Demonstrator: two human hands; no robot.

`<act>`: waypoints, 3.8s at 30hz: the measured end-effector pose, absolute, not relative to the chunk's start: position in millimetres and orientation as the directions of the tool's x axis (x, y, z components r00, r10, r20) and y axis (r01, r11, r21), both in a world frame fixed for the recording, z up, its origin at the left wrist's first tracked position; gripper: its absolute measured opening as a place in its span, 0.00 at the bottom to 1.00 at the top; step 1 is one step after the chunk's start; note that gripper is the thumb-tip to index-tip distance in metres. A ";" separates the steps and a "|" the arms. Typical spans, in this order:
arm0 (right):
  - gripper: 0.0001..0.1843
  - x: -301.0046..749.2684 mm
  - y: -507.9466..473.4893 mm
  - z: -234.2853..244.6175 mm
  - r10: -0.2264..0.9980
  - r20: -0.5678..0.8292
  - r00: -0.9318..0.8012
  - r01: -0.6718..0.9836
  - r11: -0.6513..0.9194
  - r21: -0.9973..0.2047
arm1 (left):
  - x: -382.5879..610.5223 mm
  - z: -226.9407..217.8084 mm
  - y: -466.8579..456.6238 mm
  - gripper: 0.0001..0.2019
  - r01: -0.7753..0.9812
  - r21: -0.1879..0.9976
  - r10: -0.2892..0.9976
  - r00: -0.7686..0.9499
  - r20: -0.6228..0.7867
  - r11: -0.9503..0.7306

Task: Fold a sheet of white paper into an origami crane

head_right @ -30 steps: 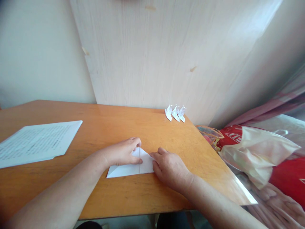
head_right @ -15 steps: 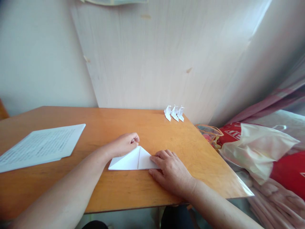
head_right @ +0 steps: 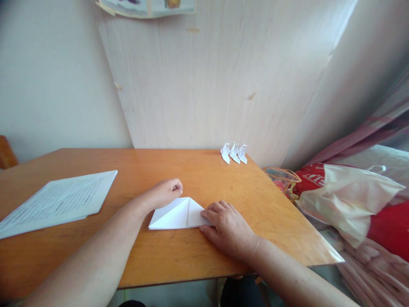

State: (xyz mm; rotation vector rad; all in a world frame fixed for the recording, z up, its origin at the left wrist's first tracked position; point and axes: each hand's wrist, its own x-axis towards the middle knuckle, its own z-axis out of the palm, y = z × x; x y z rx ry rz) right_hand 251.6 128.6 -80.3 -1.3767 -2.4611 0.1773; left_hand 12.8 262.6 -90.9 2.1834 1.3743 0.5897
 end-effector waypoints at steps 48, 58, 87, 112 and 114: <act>0.08 234.4 171.6 -91.9 0.968 -0.250 0.007 -0.348 -0.232 -0.908 | 35.8 -67.1 237.4 0.14 -0.122 0.983 0.884 0.462 -0.064 0.135; 0.14 243.5 175.6 -86.0 0.976 -0.213 -0.040 -0.415 -0.210 -0.885 | 33.6 -65.6 241.5 0.06 -0.048 0.990 0.928 0.357 -0.107 0.132; 0.15 279.5 200.1 -71.2 0.812 -0.296 -0.503 0.201 -0.223 -0.954 | 31.7 -65.8 236.9 0.08 0.164 0.980 0.861 0.477 -0.176 0.109; 0.27 265.8 209.1 -81.3 0.927 -0.202 -0.316 -0.406 -0.325 -0.854 | 25.5 -61.5 244.6 0.14 -0.051 0.997 0.967 0.252 -0.037 0.052; 0.27 260.5 204.3 -82.6 0.908 -0.189 -0.375 -0.361 -0.331 -0.872 | 26.2 -63.1 245.4 0.15 -0.069 0.996 0.972 0.231 -0.032 0.049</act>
